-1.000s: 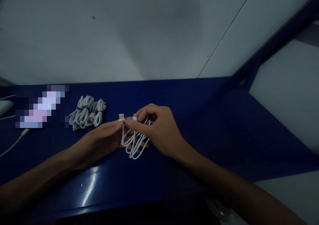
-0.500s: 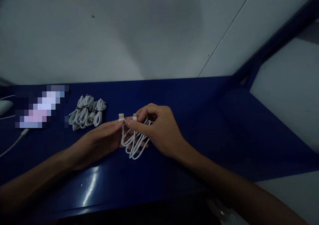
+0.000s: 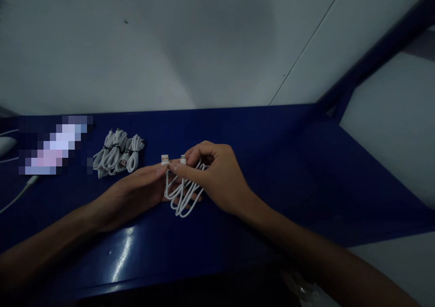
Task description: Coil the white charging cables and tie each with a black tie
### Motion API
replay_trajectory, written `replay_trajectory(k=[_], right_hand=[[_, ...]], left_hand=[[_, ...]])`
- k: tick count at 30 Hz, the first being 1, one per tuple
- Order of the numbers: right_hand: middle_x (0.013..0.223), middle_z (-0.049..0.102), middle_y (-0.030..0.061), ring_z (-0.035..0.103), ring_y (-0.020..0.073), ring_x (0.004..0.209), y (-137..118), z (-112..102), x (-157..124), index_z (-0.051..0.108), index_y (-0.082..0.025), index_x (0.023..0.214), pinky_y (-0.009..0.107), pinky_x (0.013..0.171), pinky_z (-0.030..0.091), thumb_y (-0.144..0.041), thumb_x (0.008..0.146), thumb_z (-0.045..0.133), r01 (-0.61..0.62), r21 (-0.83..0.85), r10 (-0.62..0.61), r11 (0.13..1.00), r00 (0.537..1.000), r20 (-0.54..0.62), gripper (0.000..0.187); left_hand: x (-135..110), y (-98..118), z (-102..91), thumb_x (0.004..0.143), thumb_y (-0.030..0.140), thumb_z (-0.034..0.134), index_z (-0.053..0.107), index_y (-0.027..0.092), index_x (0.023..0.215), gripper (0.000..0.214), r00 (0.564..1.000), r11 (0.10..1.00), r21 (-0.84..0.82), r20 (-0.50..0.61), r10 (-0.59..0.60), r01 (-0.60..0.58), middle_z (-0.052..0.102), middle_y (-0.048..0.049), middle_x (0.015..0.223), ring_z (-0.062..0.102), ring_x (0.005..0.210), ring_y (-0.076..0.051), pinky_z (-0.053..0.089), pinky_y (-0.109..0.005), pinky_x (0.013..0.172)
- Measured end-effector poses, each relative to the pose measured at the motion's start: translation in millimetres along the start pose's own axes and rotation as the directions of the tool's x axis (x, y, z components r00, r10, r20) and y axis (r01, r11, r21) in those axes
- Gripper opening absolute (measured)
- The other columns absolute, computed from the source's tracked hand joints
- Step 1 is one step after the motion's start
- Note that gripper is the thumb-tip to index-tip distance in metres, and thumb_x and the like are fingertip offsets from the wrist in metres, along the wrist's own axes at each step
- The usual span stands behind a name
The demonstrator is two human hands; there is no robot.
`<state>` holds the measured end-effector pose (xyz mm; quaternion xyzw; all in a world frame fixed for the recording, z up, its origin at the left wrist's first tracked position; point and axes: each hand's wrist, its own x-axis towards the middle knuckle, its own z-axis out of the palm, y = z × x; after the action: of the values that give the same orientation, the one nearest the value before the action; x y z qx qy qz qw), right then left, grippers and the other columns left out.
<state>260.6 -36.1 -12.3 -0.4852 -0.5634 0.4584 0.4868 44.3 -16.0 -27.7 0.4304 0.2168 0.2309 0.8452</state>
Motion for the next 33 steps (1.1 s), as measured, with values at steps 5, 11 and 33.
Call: replay_trajectory(k=[5, 11, 33], right_hand=[[0.092, 0.078, 0.0068, 0.077, 0.0265, 0.097, 0, 0, 0, 0.075, -0.022, 0.065, 0.04, 0.078, 0.067, -0.041, 0.083, 0.099, 0.006, 0.011, -0.006, 1.0, 1.0, -0.003, 0.036], [0.092, 0.078, 0.0063, 0.078, 0.0263, 0.1, -1, 1, 0, 0.075, -0.021, 0.065, 0.04, 0.082, 0.067, -0.039, 0.084, 0.099, 0.003, 0.006, -0.003, 1.0, 1.0, -0.006, 0.035], [0.112, 0.08, 0.0041, 0.077, 0.0221, 0.108, 2, 1, 3, 0.071, -0.024, 0.088, 0.039, 0.106, 0.062, -0.052, 0.101, 0.084, -0.045, 0.24, 0.053, 0.97, 0.998, -0.026, 0.033]], left_hand=[[0, 2, 1.8, 0.12, 0.043, 0.047, 0.076, 0.024, 0.145, 0.043, 1.0, 1.0, -0.002, -0.003, 0.001, -0.001, 0.072, -0.0159, 0.131, 0.064, 0.117, -0.03, 0.051, -0.047, 0.101], [0, 3, 4.1, 0.119, 0.043, 0.049, 0.075, 0.023, 0.145, 0.043, 1.0, 1.0, 0.006, -0.011, 0.006, -0.006, 0.072, -0.0164, 0.132, 0.063, 0.117, -0.03, 0.051, -0.046, 0.101], [0, 11, 3.4, 0.119, 0.051, 0.048, 0.063, 0.029, 0.164, 0.052, 0.954, 0.985, -0.005, -0.25, 0.167, -0.174, 0.064, -0.0145, 0.165, 0.059, 0.15, -0.038, 0.056, -0.054, 0.114]])
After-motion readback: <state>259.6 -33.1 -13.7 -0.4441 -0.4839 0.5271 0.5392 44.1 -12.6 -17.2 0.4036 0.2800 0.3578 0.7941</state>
